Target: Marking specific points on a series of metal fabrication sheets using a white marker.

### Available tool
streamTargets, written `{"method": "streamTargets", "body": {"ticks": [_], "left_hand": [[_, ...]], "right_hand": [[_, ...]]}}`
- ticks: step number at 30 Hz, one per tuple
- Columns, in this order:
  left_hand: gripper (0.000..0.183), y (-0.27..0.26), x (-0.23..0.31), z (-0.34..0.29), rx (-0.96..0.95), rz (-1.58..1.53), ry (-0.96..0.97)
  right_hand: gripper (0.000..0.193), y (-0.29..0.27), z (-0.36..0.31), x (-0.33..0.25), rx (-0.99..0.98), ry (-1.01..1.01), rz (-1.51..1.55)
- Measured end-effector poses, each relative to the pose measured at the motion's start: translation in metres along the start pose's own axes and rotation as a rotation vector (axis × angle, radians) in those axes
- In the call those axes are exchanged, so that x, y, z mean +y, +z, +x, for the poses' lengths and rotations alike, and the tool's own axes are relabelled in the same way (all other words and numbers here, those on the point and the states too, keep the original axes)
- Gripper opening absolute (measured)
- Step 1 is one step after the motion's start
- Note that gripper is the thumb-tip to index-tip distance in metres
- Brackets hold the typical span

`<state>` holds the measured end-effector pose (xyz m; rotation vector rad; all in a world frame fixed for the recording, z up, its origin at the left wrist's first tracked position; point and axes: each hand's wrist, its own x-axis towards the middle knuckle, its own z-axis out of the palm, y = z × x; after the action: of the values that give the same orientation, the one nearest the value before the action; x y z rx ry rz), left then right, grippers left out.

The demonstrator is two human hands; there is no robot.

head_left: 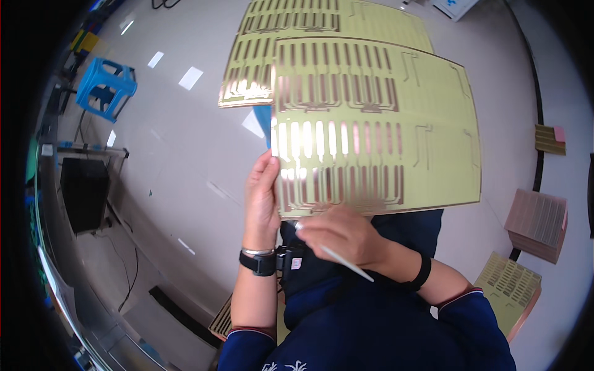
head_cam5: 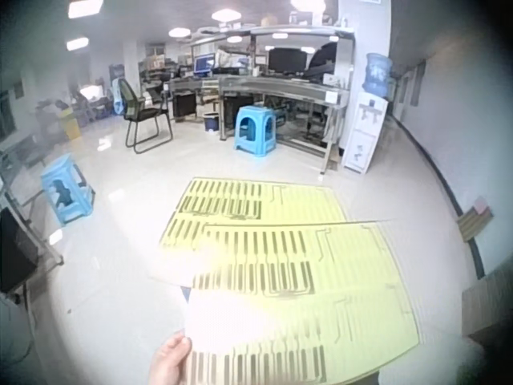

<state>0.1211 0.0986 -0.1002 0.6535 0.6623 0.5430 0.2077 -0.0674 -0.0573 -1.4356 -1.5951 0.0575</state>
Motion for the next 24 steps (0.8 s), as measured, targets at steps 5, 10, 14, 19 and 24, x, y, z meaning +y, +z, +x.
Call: {"method": "streamTargets", "body": {"ticks": [5,10,14,19,24], "left_hand": [[0.027,-0.002,0.016,-0.005,-0.03,0.135,-0.029],[0.027,-0.009,0.005,-0.021,-0.072,0.127,-0.026],[0.025,-0.009,-0.008,-0.035,-0.016,0.03,-0.032],[0.024,-0.008,-0.013,-0.044,0.001,-0.005,-0.048],[0.023,0.006,-0.011,-0.045,0.088,0.094,-0.036]], "right_hand": [[0.033,-0.022,-0.014,-0.016,-0.138,-0.061,0.098],[0.031,-0.058,-0.027,-0.015,-0.125,0.076,0.016],[0.032,-0.072,-0.035,0.001,-0.033,0.187,-0.088],[0.031,-0.068,-0.02,0.017,0.007,0.31,-0.046],[0.03,-0.053,0.002,0.05,0.03,0.253,-0.118]]}}
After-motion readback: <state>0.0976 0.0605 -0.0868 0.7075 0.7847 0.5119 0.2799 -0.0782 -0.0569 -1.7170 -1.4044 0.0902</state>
